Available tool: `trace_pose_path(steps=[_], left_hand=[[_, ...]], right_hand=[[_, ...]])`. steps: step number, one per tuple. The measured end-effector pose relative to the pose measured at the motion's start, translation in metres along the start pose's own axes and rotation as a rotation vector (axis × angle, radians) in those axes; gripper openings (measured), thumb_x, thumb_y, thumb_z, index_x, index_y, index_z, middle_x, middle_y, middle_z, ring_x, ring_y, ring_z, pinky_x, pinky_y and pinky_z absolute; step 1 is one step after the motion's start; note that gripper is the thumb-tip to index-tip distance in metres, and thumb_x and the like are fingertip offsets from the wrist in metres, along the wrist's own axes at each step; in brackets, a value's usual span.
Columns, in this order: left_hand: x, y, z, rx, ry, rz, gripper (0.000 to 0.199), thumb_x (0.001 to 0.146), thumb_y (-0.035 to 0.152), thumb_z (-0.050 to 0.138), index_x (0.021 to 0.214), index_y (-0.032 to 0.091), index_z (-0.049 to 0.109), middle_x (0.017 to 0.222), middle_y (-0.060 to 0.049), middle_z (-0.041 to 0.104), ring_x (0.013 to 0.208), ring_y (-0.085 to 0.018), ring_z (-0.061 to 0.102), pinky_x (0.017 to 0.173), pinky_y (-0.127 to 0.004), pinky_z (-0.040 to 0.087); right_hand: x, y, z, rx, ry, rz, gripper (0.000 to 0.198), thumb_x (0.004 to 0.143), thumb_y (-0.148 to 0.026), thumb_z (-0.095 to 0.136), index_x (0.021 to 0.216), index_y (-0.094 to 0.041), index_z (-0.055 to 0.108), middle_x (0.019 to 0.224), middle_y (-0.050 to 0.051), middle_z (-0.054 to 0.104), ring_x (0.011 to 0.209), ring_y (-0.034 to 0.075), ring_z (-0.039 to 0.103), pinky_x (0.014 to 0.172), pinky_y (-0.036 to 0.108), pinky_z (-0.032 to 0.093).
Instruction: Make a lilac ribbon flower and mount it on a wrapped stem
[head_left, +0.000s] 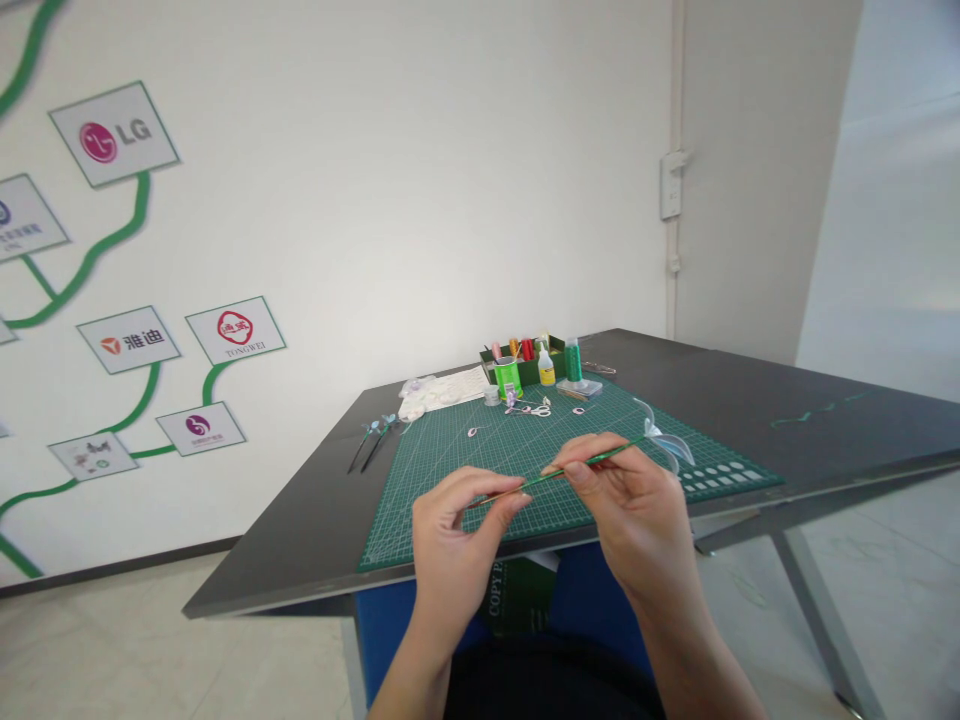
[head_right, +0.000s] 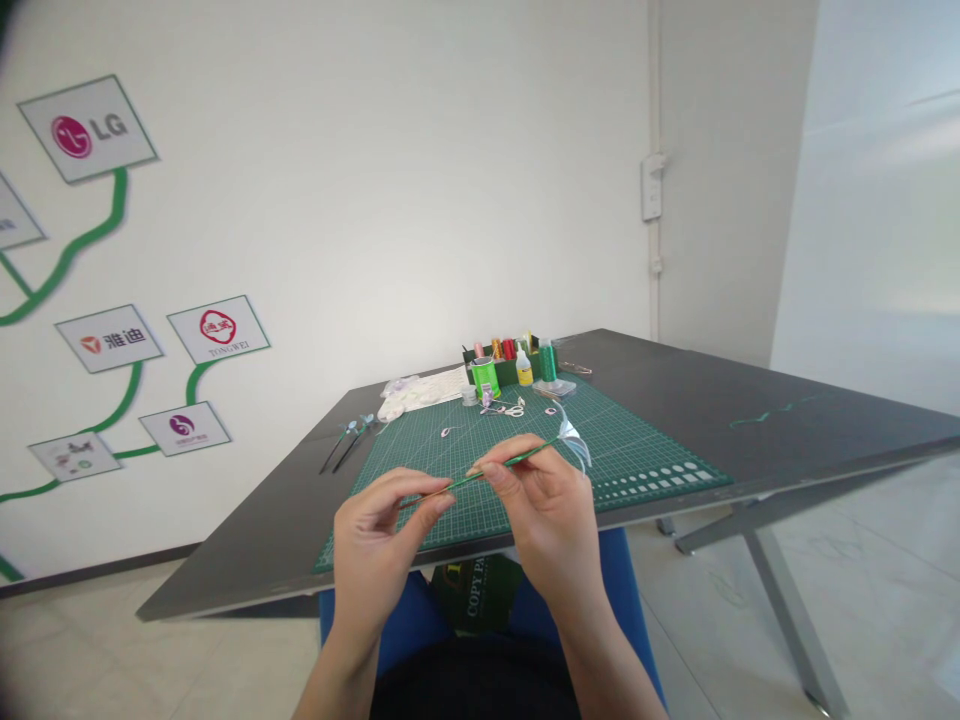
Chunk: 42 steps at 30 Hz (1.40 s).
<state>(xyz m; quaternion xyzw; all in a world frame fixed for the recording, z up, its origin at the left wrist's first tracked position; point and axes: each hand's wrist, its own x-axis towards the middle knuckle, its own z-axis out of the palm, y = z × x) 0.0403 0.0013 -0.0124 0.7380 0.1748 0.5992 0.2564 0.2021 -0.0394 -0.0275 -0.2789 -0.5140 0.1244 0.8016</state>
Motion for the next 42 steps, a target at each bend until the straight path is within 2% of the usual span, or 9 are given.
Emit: trace_pose_path(steps=[12, 19, 24, 28, 33, 38, 42], left_hand=[[0.0004, 0.0024, 0.0020, -0.019, -0.054, -0.054, 0.012, 0.089, 0.013, 0.082, 0.080, 0.020, 0.085, 0.077, -0.003, 0.081, 0.073, -0.015, 0.073, 0.068, -0.020, 0.056], [-0.0021, 0.0029, 0.0011, -0.028, -0.050, -0.109, 0.009, 0.087, 0.016, 0.086, 0.094, 0.021, 0.088, 0.078, -0.002, 0.081, 0.074, -0.015, 0.074, 0.073, -0.021, 0.057], [-0.0029, 0.0062, 0.0004, -0.055, -0.052, -0.150, 0.004, 0.088, 0.017, 0.084, 0.086, 0.020, 0.086, 0.081, -0.004, 0.082, 0.076, -0.017, 0.075, 0.072, -0.023, 0.057], [-0.0003, 0.0065, 0.0006, -0.097, -0.071, -0.208, 0.006, 0.089, 0.020, 0.083, 0.084, 0.018, 0.085, 0.075, -0.004, 0.080, 0.071, -0.017, 0.073, 0.068, -0.023, 0.056], [0.0008, 0.0049, -0.0002, -0.046, -0.051, -0.138, 0.011, 0.090, 0.017, 0.081, 0.079, 0.018, 0.082, 0.075, -0.004, 0.079, 0.071, -0.016, 0.072, 0.068, -0.022, 0.055], [0.0005, 0.0056, -0.0026, 0.030, -0.111, -0.041, 0.014, 0.093, 0.015, 0.078, 0.080, 0.018, 0.083, 0.076, -0.003, 0.079, 0.071, -0.015, 0.071, 0.068, -0.022, 0.054], [0.0009, 0.0048, -0.0026, 0.081, -0.096, -0.016, 0.015, 0.094, 0.014, 0.077, 0.081, 0.018, 0.082, 0.075, -0.003, 0.077, 0.071, -0.015, 0.070, 0.068, -0.022, 0.052]], right_hand=[[0.0026, -0.0019, 0.0038, 0.020, -0.087, -0.068, 0.019, 0.092, -0.008, 0.074, 0.085, -0.025, 0.080, 0.077, -0.001, 0.075, 0.075, 0.017, 0.072, 0.069, 0.026, 0.059], [0.0028, 0.0002, -0.0011, 0.037, -0.060, -0.055, 0.019, 0.095, -0.009, 0.073, 0.088, -0.025, 0.080, 0.081, 0.000, 0.077, 0.080, 0.017, 0.073, 0.075, 0.026, 0.060], [0.0007, -0.0006, -0.0008, 0.074, -0.066, -0.065, 0.021, 0.096, -0.008, 0.072, 0.090, -0.026, 0.080, 0.083, -0.001, 0.077, 0.082, 0.016, 0.072, 0.077, 0.025, 0.060], [0.0003, -0.0002, 0.0012, 0.096, -0.085, -0.073, 0.023, 0.095, -0.006, 0.072, 0.091, -0.027, 0.081, 0.082, -0.001, 0.077, 0.084, 0.016, 0.071, 0.077, 0.025, 0.060], [0.0020, 0.0020, 0.0024, 0.120, -0.121, -0.066, 0.022, 0.095, -0.007, 0.073, 0.091, -0.027, 0.083, 0.082, 0.001, 0.077, 0.083, 0.018, 0.071, 0.078, 0.028, 0.061], [0.0039, 0.0049, 0.0011, 0.115, -0.159, -0.058, 0.021, 0.095, -0.008, 0.073, 0.089, -0.026, 0.083, 0.079, 0.000, 0.075, 0.081, 0.018, 0.070, 0.075, 0.028, 0.061], [0.0040, 0.0069, 0.0023, 0.122, -0.123, -0.047, 0.023, 0.093, -0.006, 0.073, 0.088, -0.026, 0.082, 0.080, -0.001, 0.077, 0.080, 0.016, 0.072, 0.075, 0.026, 0.060]])
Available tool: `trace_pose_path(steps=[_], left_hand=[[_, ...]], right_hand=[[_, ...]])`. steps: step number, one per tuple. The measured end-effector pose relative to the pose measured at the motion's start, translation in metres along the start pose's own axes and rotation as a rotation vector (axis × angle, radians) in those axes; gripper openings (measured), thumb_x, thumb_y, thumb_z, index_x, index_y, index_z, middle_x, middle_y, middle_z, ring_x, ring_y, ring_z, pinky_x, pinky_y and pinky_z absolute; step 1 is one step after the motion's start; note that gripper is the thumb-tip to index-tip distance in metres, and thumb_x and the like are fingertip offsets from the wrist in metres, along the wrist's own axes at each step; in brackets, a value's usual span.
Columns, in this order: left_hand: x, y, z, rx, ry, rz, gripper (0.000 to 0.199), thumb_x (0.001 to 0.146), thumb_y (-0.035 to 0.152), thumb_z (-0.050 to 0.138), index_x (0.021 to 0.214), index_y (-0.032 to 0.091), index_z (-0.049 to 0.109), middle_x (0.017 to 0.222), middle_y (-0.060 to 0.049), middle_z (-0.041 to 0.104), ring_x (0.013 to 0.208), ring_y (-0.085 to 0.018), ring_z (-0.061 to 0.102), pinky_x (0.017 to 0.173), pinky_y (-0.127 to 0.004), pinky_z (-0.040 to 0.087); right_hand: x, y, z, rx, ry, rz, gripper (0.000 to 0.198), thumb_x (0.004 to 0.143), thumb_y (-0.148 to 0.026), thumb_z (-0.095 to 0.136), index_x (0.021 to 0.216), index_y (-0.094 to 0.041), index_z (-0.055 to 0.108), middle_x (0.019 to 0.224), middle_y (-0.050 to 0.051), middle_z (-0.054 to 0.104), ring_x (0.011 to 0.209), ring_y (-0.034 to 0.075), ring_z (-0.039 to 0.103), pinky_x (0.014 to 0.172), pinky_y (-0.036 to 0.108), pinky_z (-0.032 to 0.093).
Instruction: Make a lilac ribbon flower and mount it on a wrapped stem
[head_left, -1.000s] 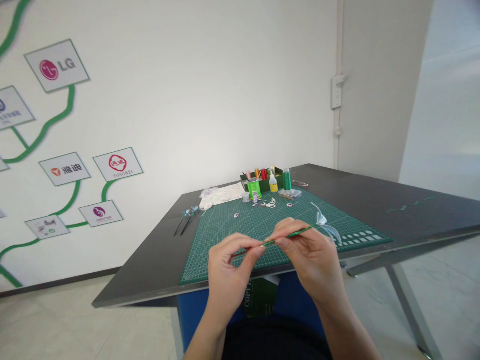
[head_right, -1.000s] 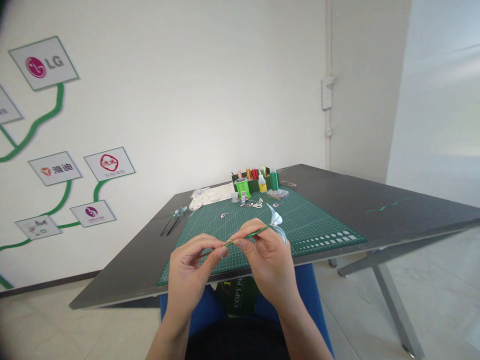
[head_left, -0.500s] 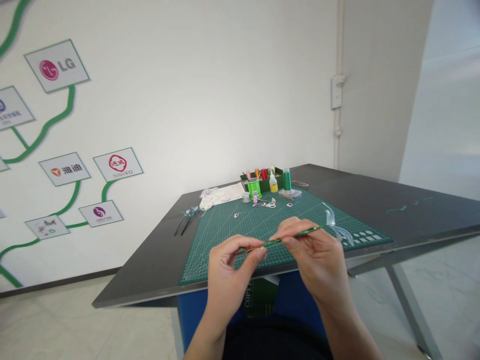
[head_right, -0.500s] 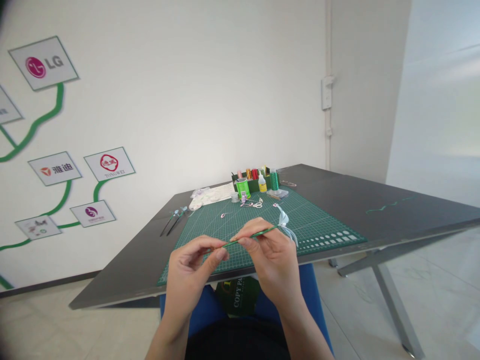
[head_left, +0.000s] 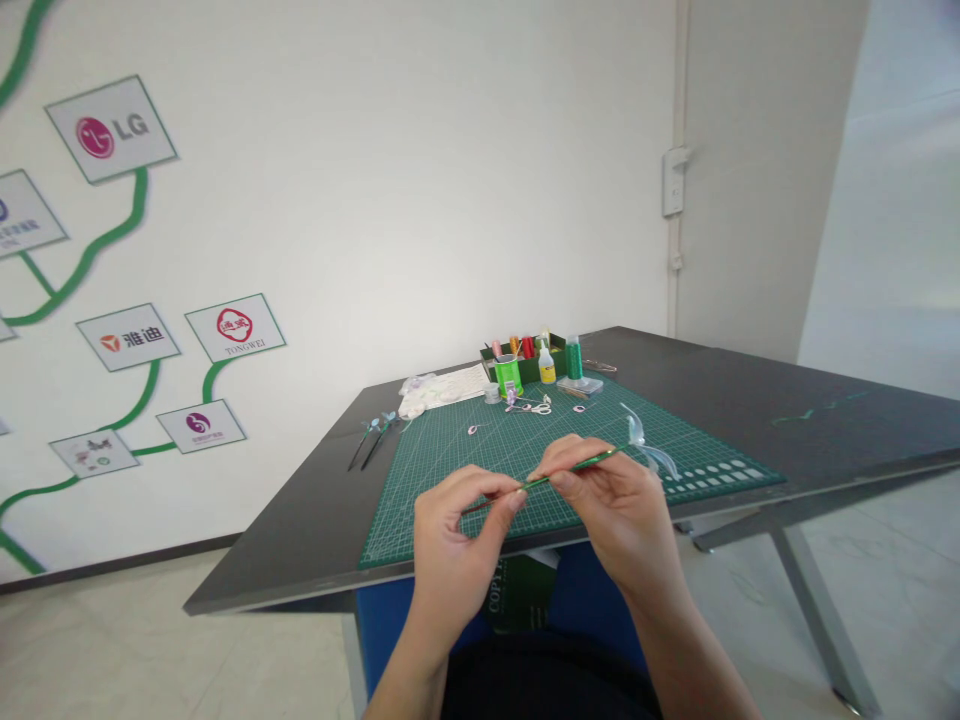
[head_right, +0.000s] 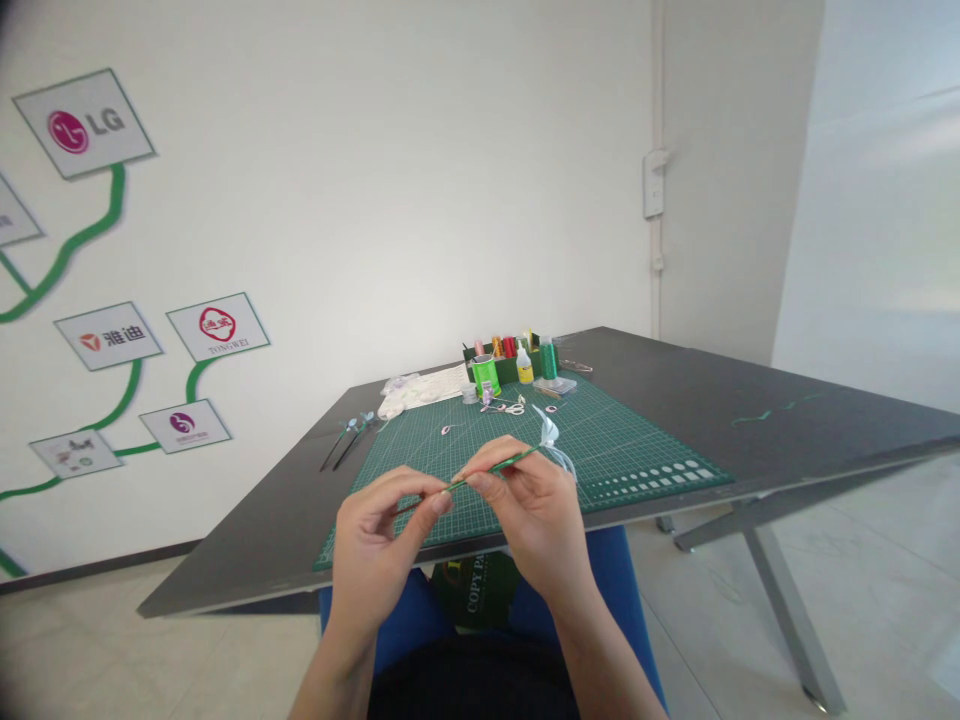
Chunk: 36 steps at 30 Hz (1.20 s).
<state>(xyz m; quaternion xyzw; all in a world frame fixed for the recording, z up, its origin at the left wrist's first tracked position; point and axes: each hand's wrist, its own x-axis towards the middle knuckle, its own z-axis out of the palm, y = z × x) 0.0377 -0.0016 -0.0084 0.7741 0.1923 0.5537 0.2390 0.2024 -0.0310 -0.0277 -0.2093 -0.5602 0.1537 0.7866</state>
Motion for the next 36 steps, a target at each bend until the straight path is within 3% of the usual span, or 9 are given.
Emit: trace_pose_path(steps=[7, 15, 20, 26, 32, 36], left_hand=[[0.001, -0.003, 0.002, 0.009, 0.025, -0.010, 0.010, 0.091, 0.014, 0.081, 0.096, 0.020, 0.086, 0.074, 0.000, 0.075, 0.070, -0.015, 0.069, 0.069, -0.023, 0.054], [0.000, -0.002, 0.004, 0.134, 0.033, 0.124, 0.015, 0.097, 0.013, 0.074, 0.087, 0.019, 0.083, 0.076, -0.002, 0.076, 0.069, -0.015, 0.067, 0.066, -0.024, 0.050], [0.001, -0.001, 0.007, 0.149, 0.029, 0.103, 0.016, 0.098, 0.014, 0.073, 0.088, 0.019, 0.085, 0.075, -0.003, 0.074, 0.068, -0.016, 0.065, 0.065, -0.026, 0.048], [0.005, -0.007, 0.000, -0.105, -0.062, -0.132, 0.009, 0.089, 0.027, 0.087, 0.085, 0.019, 0.088, 0.072, -0.003, 0.073, 0.069, -0.016, 0.064, 0.066, -0.025, 0.048], [0.009, -0.019, -0.002, -0.547, -0.157, -0.448, 0.042, 0.084, 0.058, 0.089, 0.082, 0.016, 0.088, 0.069, -0.005, 0.073, 0.066, -0.015, 0.065, 0.070, -0.026, 0.054], [0.011, -0.027, 0.000, -0.636, -0.158, -0.576, 0.039, 0.069, 0.049, 0.101, 0.078, 0.014, 0.087, 0.069, -0.006, 0.076, 0.062, -0.014, 0.066, 0.066, -0.025, 0.054]], right_hand=[[0.000, -0.001, 0.001, -0.070, 0.030, 0.007, 0.022, 0.092, -0.006, 0.073, 0.086, -0.025, 0.081, 0.080, 0.000, 0.078, 0.079, 0.017, 0.073, 0.074, 0.026, 0.060], [-0.001, -0.001, 0.007, -0.092, 0.043, 0.010, 0.021, 0.092, -0.006, 0.072, 0.084, -0.025, 0.078, 0.079, -0.001, 0.075, 0.078, 0.015, 0.071, 0.073, 0.024, 0.058], [-0.001, 0.000, 0.006, -0.094, 0.042, 0.021, 0.020, 0.092, -0.007, 0.073, 0.084, -0.025, 0.078, 0.079, 0.000, 0.075, 0.077, 0.017, 0.070, 0.072, 0.025, 0.058], [0.001, 0.000, 0.001, -0.092, 0.040, 0.039, 0.018, 0.093, -0.010, 0.073, 0.084, -0.024, 0.079, 0.079, 0.001, 0.075, 0.077, 0.017, 0.071, 0.072, 0.025, 0.059], [0.002, 0.001, 0.001, -0.093, 0.006, 0.059, 0.016, 0.095, -0.013, 0.072, 0.084, -0.023, 0.078, 0.080, 0.002, 0.075, 0.075, 0.017, 0.071, 0.070, 0.025, 0.060], [0.004, 0.004, -0.001, -0.123, -0.014, 0.114, 0.013, 0.095, -0.017, 0.073, 0.084, -0.022, 0.077, 0.079, 0.002, 0.076, 0.069, 0.016, 0.071, 0.065, 0.025, 0.060]])
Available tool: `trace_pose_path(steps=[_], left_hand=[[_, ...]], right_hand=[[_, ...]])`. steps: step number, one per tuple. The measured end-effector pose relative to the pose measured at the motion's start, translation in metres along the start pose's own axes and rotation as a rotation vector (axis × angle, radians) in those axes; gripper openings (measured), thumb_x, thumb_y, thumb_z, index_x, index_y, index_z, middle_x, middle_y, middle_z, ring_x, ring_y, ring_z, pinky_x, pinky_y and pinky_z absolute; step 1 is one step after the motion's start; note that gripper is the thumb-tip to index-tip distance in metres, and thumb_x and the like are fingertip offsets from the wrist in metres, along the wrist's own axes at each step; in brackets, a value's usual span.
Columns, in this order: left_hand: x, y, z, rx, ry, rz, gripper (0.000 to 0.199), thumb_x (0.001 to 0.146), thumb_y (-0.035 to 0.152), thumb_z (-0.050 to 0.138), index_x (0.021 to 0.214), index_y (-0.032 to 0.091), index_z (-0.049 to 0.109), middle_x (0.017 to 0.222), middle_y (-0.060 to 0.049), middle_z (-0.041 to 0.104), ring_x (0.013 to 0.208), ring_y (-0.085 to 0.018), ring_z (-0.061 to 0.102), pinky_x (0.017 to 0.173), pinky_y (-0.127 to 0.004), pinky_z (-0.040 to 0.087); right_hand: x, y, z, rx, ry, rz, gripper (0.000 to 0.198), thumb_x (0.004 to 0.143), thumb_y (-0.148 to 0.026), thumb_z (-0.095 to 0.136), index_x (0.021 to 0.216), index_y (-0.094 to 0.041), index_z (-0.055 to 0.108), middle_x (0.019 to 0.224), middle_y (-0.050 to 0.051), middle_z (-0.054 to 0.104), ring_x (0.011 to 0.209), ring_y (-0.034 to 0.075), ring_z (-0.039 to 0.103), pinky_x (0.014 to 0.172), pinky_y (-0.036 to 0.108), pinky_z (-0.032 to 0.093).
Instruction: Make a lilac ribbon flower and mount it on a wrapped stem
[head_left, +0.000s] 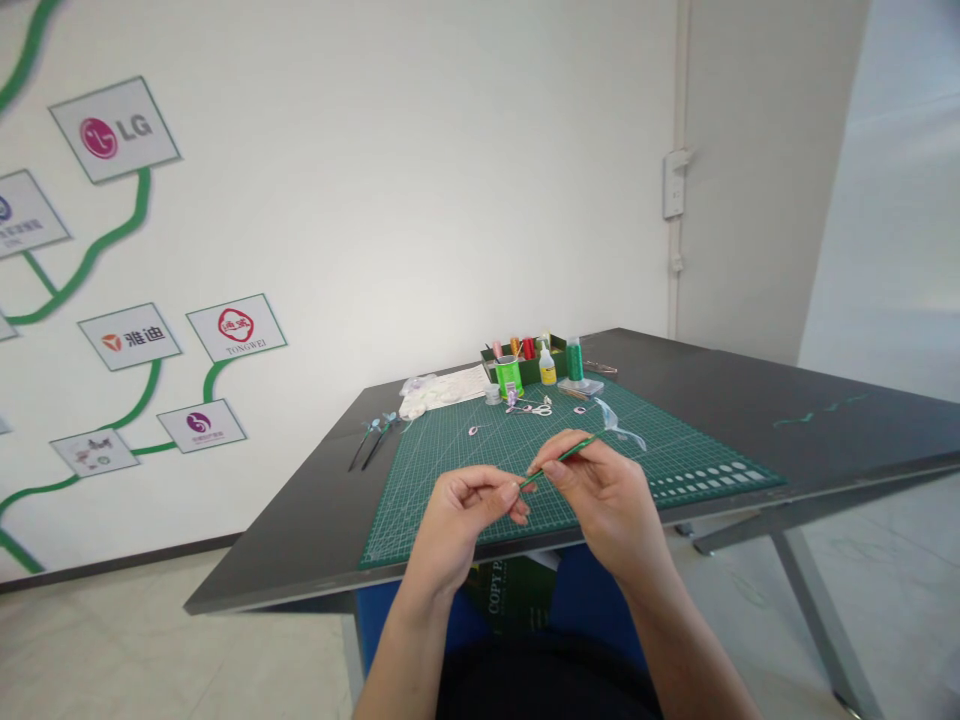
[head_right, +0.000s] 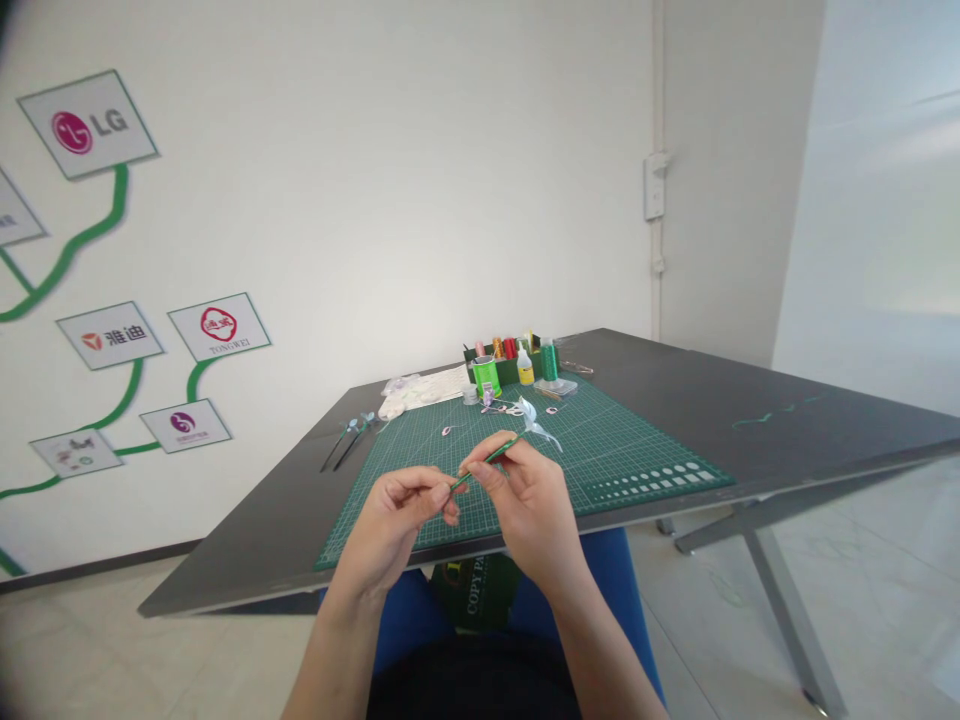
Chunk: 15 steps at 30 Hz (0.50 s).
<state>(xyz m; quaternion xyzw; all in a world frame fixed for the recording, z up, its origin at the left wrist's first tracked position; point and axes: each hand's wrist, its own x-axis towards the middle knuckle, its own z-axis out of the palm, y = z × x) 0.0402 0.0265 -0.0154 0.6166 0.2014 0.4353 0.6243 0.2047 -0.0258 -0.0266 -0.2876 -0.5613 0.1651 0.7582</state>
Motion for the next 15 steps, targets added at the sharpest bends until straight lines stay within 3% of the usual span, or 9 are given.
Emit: trace_pose_path(steps=[7, 15], left_hand=[[0.009, -0.011, -0.004, -0.116, -0.122, -0.179, 0.041, 0.061, 0.042, 0.106, 0.076, 0.011, 0.084, 0.067, -0.006, 0.075, 0.056, -0.013, 0.065, 0.062, -0.025, 0.054], [0.017, -0.036, -0.009, -0.209, -0.112, -0.203, 0.047, 0.056, 0.045, 0.108, 0.072, 0.011, 0.079, 0.062, -0.004, 0.071, 0.053, -0.013, 0.064, 0.060, -0.025, 0.053]], right_hand=[[0.009, 0.009, -0.006, -0.095, -0.028, 0.110, 0.005, 0.088, -0.022, 0.076, 0.090, -0.020, 0.081, 0.078, 0.004, 0.077, 0.072, 0.020, 0.074, 0.068, 0.030, 0.063], [0.018, 0.014, -0.004, -0.006, -0.169, 0.218, 0.019, 0.088, -0.031, 0.079, 0.103, -0.020, 0.085, 0.086, 0.007, 0.082, 0.084, 0.023, 0.080, 0.077, 0.035, 0.067]])
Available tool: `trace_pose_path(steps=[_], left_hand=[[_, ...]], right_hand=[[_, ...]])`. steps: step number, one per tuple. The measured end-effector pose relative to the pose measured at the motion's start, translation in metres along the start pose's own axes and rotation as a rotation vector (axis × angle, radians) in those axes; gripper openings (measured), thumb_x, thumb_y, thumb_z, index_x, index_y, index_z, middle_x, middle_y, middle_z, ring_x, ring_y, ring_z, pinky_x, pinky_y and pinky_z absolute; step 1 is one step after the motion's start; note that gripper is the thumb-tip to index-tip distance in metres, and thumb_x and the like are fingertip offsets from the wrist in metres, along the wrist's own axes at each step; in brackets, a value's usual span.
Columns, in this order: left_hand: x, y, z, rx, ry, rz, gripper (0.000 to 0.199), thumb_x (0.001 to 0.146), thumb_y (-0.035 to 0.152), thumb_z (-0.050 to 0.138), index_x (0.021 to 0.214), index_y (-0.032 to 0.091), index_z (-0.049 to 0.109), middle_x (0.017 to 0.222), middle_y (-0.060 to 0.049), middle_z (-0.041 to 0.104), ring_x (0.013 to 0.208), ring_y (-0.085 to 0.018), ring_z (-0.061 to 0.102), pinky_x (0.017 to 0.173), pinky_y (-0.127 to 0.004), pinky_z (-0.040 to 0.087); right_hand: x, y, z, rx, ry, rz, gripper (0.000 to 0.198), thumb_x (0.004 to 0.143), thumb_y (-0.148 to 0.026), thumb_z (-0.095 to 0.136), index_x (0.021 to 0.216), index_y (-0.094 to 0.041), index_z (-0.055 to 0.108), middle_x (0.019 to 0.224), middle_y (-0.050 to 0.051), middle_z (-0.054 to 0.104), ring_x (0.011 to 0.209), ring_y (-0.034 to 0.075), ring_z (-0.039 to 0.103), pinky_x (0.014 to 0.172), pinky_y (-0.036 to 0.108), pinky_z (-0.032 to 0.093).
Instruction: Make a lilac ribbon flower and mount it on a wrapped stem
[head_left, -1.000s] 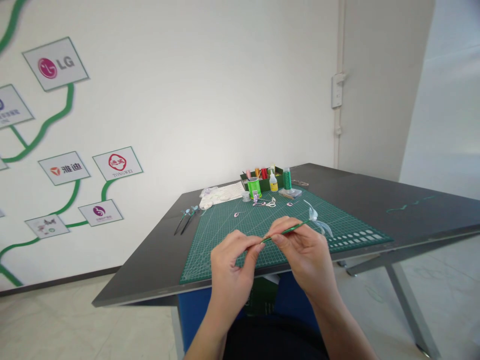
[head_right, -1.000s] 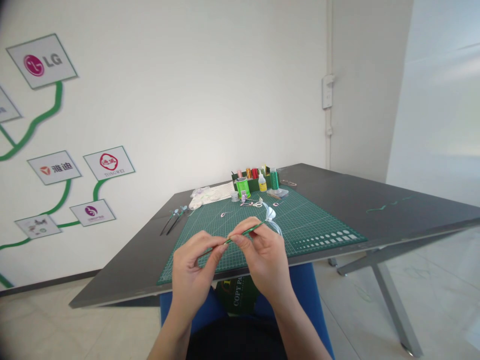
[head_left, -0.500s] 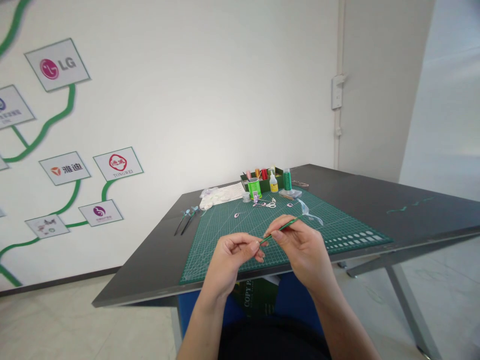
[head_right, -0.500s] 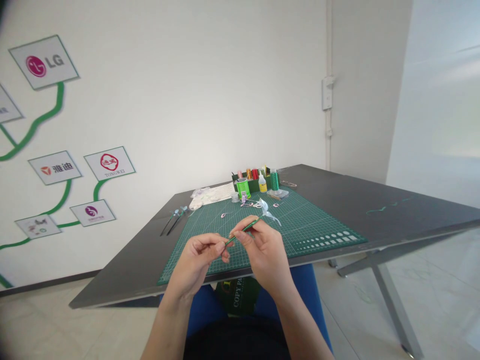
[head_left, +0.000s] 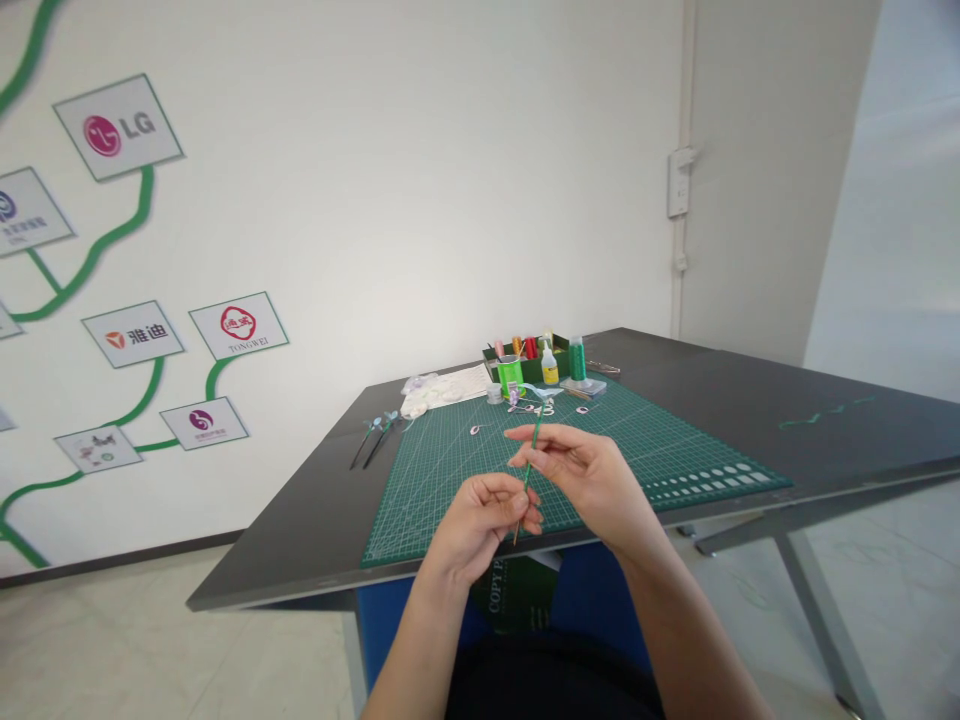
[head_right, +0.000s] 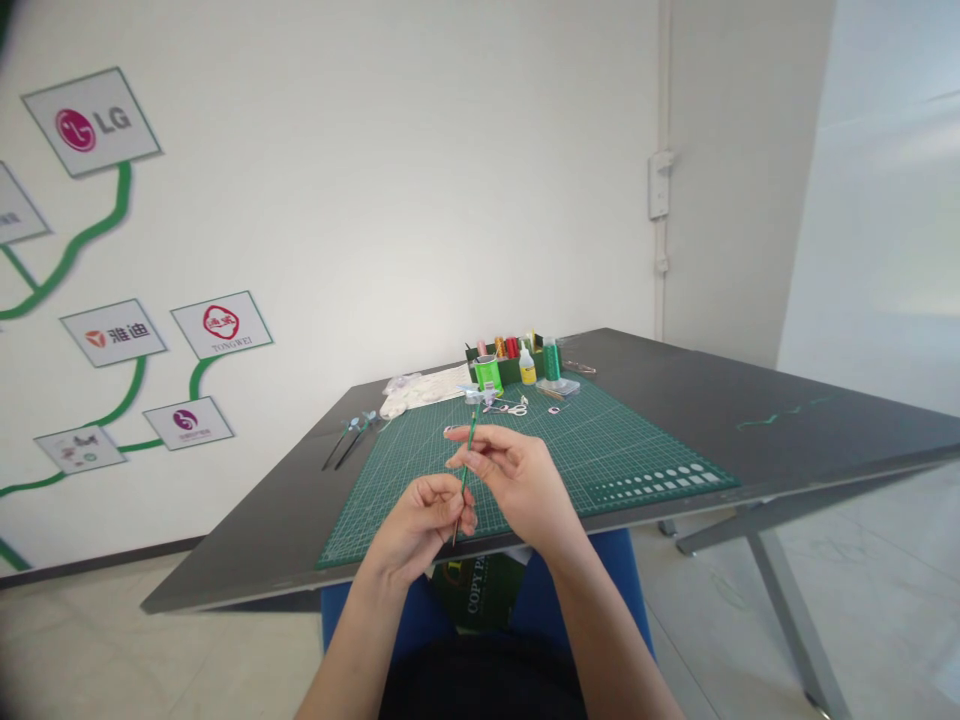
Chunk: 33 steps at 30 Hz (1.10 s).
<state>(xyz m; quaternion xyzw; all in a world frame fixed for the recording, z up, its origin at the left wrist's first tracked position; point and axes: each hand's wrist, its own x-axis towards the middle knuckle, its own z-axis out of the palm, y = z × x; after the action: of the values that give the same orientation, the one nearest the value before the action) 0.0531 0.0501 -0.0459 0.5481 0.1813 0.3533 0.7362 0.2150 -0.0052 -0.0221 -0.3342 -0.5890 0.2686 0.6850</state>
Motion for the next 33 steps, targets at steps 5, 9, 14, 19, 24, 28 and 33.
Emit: trace_pose_path(steps=[5, 9, 14, 19, 24, 28, 33], left_hand=[[-0.002, 0.002, -0.003, -0.015, 0.026, 0.022, 0.045, 0.060, 0.042, 0.107, 0.075, 0.011, 0.079, 0.065, -0.004, 0.074, 0.058, -0.013, 0.067, 0.064, -0.025, 0.055], [-0.003, 0.001, -0.006, -0.027, 0.008, 0.026, 0.047, 0.058, 0.043, 0.108, 0.073, 0.011, 0.077, 0.065, -0.003, 0.073, 0.055, -0.013, 0.067, 0.061, -0.024, 0.053], [0.000, -0.006, -0.013, -0.072, -0.037, 0.048, 0.056, 0.054, 0.051, 0.108, 0.070, 0.012, 0.072, 0.058, 0.001, 0.067, 0.047, -0.009, 0.059, 0.055, -0.022, 0.047], [0.001, -0.008, -0.019, -0.108, -0.083, 0.034, 0.051, 0.055, 0.044, 0.109, 0.076, 0.012, 0.075, 0.062, 0.000, 0.070, 0.050, -0.009, 0.060, 0.056, -0.022, 0.046], [0.003, -0.007, -0.022, -0.125, -0.067, 0.044, 0.046, 0.059, 0.040, 0.108, 0.079, 0.012, 0.078, 0.065, -0.001, 0.072, 0.052, -0.008, 0.062, 0.055, -0.020, 0.047], [0.004, -0.006, -0.022, -0.118, -0.042, 0.047, 0.043, 0.062, 0.039, 0.107, 0.083, 0.012, 0.079, 0.068, -0.002, 0.074, 0.054, -0.008, 0.064, 0.056, -0.019, 0.051], [0.005, -0.007, -0.025, -0.073, -0.033, 0.031, 0.050, 0.059, 0.044, 0.108, 0.078, 0.011, 0.076, 0.070, -0.003, 0.073, 0.053, -0.009, 0.064, 0.055, -0.020, 0.055]], right_hand=[[0.005, 0.001, 0.007, -0.097, 0.062, 0.019, 0.018, 0.081, -0.036, 0.086, 0.082, -0.020, 0.081, 0.086, 0.008, 0.083, 0.078, 0.022, 0.076, 0.072, 0.034, 0.062], [0.012, 0.001, 0.011, -0.104, 0.005, -0.024, 0.031, 0.084, -0.042, 0.084, 0.066, -0.021, 0.071, 0.069, 0.002, 0.072, 0.067, 0.018, 0.066, 0.065, 0.031, 0.055], [0.020, -0.007, 0.011, -0.036, -0.120, -0.058, 0.036, 0.089, -0.045, 0.081, 0.066, -0.021, 0.070, 0.071, 0.003, 0.074, 0.071, 0.020, 0.069, 0.070, 0.033, 0.058], [0.025, -0.012, 0.008, -0.097, -0.168, -0.103, 0.029, 0.094, -0.038, 0.075, 0.070, -0.021, 0.078, 0.073, 0.004, 0.076, 0.071, 0.019, 0.068, 0.070, 0.032, 0.055], [0.027, -0.007, 0.010, -0.036, -0.179, 0.004, 0.024, 0.090, -0.040, 0.078, 0.077, -0.020, 0.079, 0.078, 0.004, 0.077, 0.075, 0.019, 0.070, 0.073, 0.032, 0.057], [0.027, -0.001, 0.012, 0.008, -0.104, 0.089, 0.026, 0.079, -0.040, 0.089, 0.074, -0.020, 0.073, 0.072, -0.001, 0.070, 0.065, 0.016, 0.063, 0.064, 0.029, 0.052], [0.028, 0.008, 0.013, 0.031, -0.112, 0.062, 0.026, 0.080, -0.037, 0.086, 0.069, -0.021, 0.070, 0.071, 0.000, 0.069, 0.073, 0.018, 0.067, 0.074, 0.033, 0.056]])
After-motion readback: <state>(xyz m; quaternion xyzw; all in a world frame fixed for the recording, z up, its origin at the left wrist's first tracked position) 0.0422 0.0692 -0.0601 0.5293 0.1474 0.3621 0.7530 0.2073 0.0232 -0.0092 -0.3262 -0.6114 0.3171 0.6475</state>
